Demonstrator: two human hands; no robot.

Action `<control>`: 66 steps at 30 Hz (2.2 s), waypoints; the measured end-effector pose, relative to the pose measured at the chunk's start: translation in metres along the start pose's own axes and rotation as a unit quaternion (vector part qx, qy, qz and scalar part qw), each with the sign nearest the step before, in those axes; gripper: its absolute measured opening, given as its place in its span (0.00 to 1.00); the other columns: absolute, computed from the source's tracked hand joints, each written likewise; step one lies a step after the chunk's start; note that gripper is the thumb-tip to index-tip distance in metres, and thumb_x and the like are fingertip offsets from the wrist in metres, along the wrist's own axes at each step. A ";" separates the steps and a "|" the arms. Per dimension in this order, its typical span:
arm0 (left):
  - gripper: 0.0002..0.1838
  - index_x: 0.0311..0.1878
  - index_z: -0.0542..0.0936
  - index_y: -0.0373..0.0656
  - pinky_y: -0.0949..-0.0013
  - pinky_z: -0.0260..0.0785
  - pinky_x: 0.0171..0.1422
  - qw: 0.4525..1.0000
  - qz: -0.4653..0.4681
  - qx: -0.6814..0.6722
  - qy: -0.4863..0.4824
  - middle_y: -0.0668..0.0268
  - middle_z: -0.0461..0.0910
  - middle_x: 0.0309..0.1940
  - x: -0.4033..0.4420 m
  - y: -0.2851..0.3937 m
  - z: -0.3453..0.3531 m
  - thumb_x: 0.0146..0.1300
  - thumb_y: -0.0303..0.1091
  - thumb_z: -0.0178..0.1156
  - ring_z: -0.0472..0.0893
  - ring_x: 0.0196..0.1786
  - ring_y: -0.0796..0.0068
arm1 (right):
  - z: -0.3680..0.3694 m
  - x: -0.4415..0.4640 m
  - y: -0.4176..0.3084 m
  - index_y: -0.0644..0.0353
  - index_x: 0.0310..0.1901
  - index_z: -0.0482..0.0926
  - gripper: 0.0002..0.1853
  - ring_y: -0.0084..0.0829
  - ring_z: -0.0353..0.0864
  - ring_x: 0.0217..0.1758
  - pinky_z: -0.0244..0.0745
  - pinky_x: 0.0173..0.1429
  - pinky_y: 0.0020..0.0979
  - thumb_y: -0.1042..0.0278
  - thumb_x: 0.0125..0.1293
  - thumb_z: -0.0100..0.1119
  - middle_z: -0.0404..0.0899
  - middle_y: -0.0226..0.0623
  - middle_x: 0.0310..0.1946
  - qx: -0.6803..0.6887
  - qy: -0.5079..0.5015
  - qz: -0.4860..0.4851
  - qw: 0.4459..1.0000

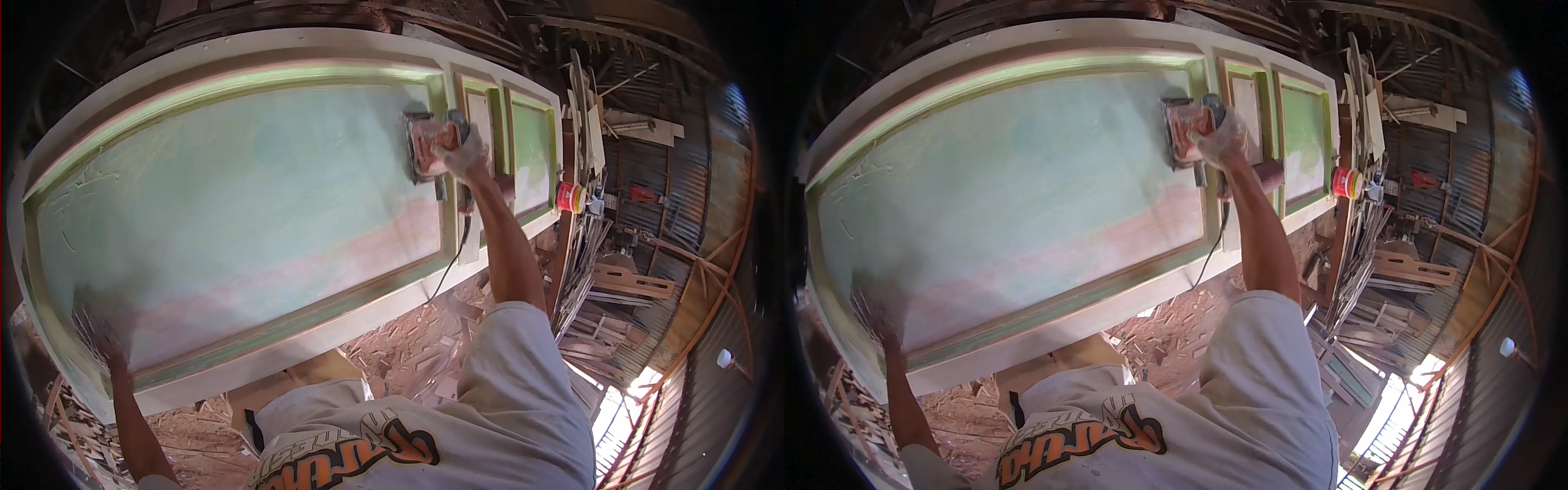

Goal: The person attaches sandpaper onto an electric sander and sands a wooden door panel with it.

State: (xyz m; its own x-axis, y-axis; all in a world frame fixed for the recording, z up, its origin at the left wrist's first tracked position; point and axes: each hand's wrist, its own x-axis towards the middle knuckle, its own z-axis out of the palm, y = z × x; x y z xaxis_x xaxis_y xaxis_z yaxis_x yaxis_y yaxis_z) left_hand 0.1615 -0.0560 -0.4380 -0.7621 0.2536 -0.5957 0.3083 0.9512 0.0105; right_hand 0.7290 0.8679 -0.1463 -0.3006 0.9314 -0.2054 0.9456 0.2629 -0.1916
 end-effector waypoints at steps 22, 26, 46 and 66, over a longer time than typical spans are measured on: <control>0.30 0.72 0.82 0.30 0.40 0.67 0.79 0.937 0.225 0.025 0.266 0.32 0.79 0.71 -0.002 -0.005 0.010 0.91 0.50 0.50 0.76 0.73 0.26 | 0.022 0.037 0.019 0.59 0.69 0.78 0.45 0.52 0.91 0.65 0.84 0.72 0.49 0.51 0.55 0.92 0.90 0.50 0.60 0.054 0.010 -0.002 0.999; 0.30 0.70 0.83 0.30 0.40 0.67 0.78 0.939 0.220 0.024 0.263 0.32 0.79 0.69 -0.001 -0.005 0.009 0.90 0.50 0.50 0.76 0.71 0.26 | -0.004 0.071 -0.033 0.63 0.72 0.75 0.49 0.51 0.88 0.69 0.82 0.75 0.49 0.51 0.54 0.93 0.88 0.52 0.63 0.031 -0.010 0.004 0.999; 0.27 0.62 0.85 0.30 0.38 0.68 0.68 0.939 0.208 0.004 0.274 0.33 0.81 0.57 0.004 0.002 0.019 0.90 0.49 0.52 0.77 0.61 0.27 | 0.013 -0.122 0.033 0.58 0.57 0.78 0.35 0.58 0.93 0.53 0.87 0.61 0.53 0.55 0.55 0.91 0.91 0.53 0.46 -0.010 0.033 -0.011 0.999; 0.26 0.53 0.87 0.30 0.36 0.68 0.59 0.932 0.219 -0.028 0.288 0.34 0.83 0.45 0.009 -0.015 0.038 0.89 0.47 0.53 0.79 0.50 0.28 | 0.027 0.081 -0.083 0.68 0.66 0.76 0.47 0.45 0.95 0.57 0.89 0.65 0.44 0.40 0.57 0.85 0.93 0.51 0.52 0.009 -0.003 -0.048 0.999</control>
State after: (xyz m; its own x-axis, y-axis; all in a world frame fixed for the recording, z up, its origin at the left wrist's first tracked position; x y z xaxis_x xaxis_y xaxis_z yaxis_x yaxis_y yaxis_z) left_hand 0.1717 -0.0743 -0.4746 -0.7543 0.6565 0.0063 0.6438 0.7377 0.2033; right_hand 0.6225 0.9147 -0.1732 -0.3911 0.9004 -0.1907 0.9099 0.3470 -0.2275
